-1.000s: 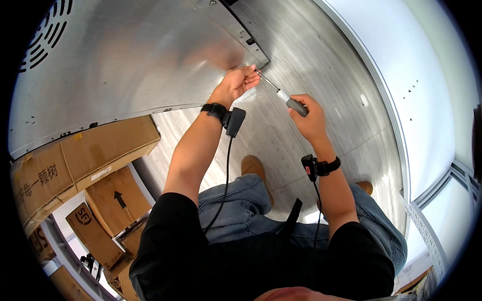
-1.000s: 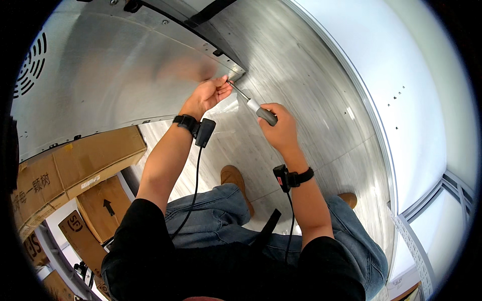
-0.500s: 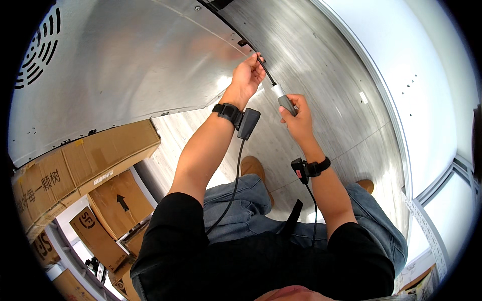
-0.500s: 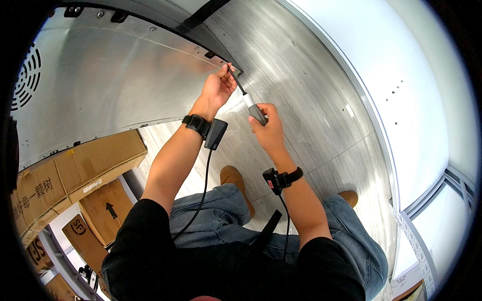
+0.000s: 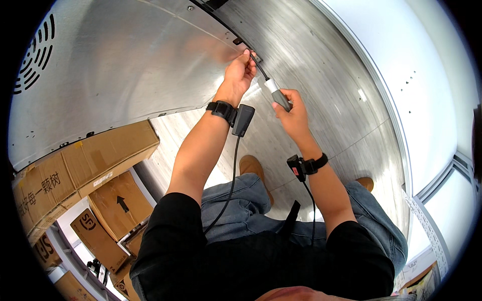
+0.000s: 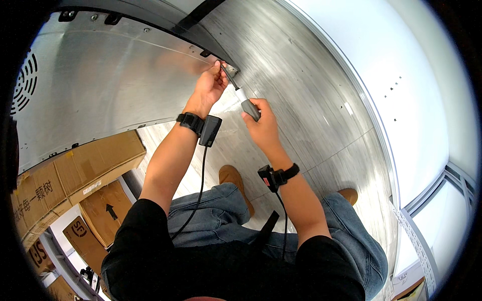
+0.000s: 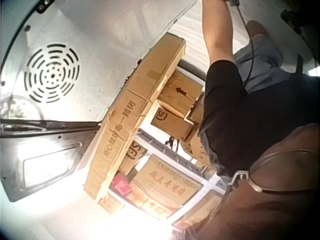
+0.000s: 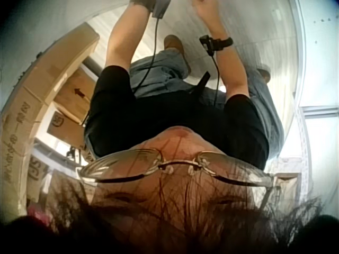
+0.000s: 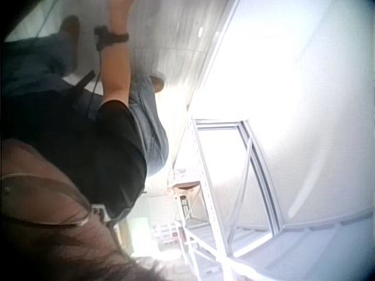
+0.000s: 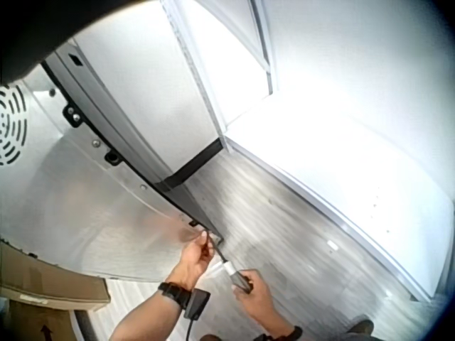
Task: The person uses a screwdriver to fasten screws into a metal panel on a wall-mounted unit, then wipes the unit with a blue cloth. The person handles the screwdriver and cloth while working on the unit in a storage area.
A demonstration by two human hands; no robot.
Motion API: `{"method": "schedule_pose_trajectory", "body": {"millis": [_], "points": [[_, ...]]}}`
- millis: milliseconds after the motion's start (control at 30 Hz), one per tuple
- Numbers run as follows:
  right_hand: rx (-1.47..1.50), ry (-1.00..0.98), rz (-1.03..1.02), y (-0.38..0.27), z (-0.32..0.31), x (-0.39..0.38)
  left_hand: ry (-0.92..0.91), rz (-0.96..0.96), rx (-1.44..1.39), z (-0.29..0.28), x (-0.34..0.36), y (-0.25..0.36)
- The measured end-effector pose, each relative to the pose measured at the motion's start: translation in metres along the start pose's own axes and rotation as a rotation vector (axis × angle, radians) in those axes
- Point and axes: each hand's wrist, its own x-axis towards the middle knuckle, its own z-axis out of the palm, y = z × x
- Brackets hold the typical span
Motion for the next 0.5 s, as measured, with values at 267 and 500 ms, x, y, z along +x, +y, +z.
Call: {"method": "schedule_pose_trajectory", "body": {"millis": [267,500], "points": [[0.022,0.006,0.046,-0.0036,0.0009,-0.0005,-0.030,-0.038,0.041,-0.0029,0.0016,0.0033],[-0.137,0.092,-0.104,-0.0039,-0.0023,0.0034,-0.017,-0.021,0.119,-0.0018,-0.0024,0.0049]]}}
